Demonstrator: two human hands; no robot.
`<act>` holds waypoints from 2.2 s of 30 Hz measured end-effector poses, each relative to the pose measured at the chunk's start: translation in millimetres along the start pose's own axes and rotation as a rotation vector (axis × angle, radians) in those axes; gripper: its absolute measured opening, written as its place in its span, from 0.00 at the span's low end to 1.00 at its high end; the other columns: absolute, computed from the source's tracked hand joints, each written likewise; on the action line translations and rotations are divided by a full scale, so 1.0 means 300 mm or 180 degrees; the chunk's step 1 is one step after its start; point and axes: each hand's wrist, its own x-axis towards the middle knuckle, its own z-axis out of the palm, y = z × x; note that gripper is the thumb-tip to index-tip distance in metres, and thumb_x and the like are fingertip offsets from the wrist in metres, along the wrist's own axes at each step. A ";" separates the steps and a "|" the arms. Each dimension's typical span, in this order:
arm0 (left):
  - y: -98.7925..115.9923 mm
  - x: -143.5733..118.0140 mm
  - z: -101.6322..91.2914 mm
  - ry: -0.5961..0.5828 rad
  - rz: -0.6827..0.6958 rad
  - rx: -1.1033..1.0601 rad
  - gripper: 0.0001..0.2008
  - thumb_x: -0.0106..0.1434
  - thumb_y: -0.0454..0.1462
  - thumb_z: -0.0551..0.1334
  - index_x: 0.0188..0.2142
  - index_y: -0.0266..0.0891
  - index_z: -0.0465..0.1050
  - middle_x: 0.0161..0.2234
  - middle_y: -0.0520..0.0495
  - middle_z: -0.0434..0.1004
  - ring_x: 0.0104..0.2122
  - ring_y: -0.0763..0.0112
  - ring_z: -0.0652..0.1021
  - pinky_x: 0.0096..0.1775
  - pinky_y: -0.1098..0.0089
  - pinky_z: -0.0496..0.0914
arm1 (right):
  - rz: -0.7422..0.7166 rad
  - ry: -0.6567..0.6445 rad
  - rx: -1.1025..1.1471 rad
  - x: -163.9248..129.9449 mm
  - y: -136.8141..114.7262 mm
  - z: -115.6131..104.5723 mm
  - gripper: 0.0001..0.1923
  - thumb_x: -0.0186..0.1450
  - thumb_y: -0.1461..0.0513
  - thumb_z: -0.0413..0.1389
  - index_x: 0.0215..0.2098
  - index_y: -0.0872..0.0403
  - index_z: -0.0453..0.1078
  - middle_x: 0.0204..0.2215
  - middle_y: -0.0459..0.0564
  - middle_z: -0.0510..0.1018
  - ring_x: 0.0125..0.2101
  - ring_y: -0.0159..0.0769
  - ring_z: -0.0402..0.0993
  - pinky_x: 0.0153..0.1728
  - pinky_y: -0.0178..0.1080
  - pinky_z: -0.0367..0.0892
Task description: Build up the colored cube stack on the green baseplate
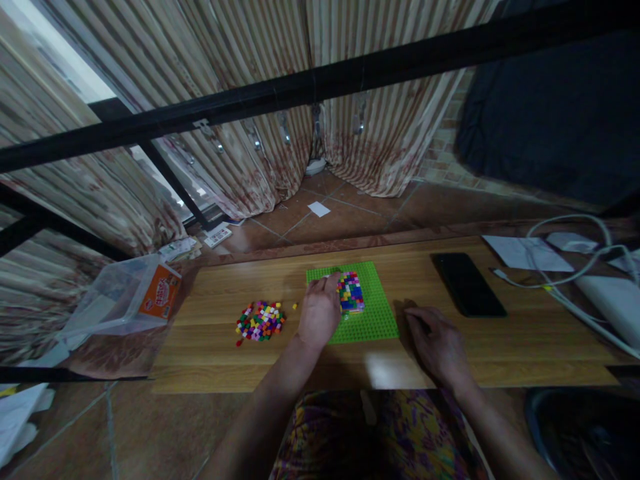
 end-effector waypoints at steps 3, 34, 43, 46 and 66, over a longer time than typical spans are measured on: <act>-0.005 -0.012 -0.001 0.0045 -0.0106 -0.0129 0.20 0.63 0.26 0.56 0.54 0.40 0.67 0.44 0.43 0.78 0.43 0.64 0.77 0.48 0.63 0.72 | 0.0001 0.0024 -0.0039 -0.001 0.000 0.001 0.17 0.69 0.52 0.48 0.39 0.53 0.75 0.39 0.55 0.80 0.38 0.43 0.78 0.40 0.43 0.71; 0.017 -0.118 -0.017 -0.0254 0.0095 0.0816 0.22 0.65 0.31 0.53 0.58 0.41 0.65 0.50 0.40 0.73 0.47 0.57 0.71 0.50 0.54 0.64 | -0.0050 0.0060 -0.0059 -0.003 -0.001 -0.003 0.18 0.69 0.51 0.48 0.39 0.52 0.75 0.39 0.55 0.80 0.38 0.44 0.78 0.40 0.45 0.72; 0.022 -0.121 -0.012 -0.0441 0.0054 0.0781 0.23 0.65 0.30 0.52 0.60 0.39 0.63 0.51 0.40 0.72 0.47 0.57 0.71 0.49 0.56 0.65 | -0.0062 -0.0007 -0.0128 -0.006 0.013 -0.004 0.19 0.68 0.50 0.48 0.39 0.53 0.75 0.37 0.55 0.80 0.37 0.44 0.77 0.39 0.45 0.71; 0.024 -0.123 -0.015 -0.0462 0.0024 0.0707 0.24 0.65 0.30 0.52 0.60 0.38 0.62 0.52 0.40 0.72 0.48 0.57 0.71 0.49 0.55 0.65 | -0.0068 -0.0015 -0.0184 -0.007 0.019 -0.001 0.19 0.68 0.49 0.47 0.39 0.52 0.75 0.37 0.54 0.80 0.37 0.44 0.77 0.38 0.44 0.71; -0.191 -0.127 -0.070 -0.0599 -0.1159 0.0796 0.12 0.62 0.27 0.54 0.40 0.35 0.75 0.38 0.38 0.77 0.42 0.58 0.77 0.46 0.63 0.70 | 0.0069 -0.0151 -0.0243 -0.006 0.014 -0.012 0.23 0.67 0.47 0.46 0.38 0.53 0.75 0.40 0.56 0.80 0.38 0.45 0.77 0.37 0.44 0.70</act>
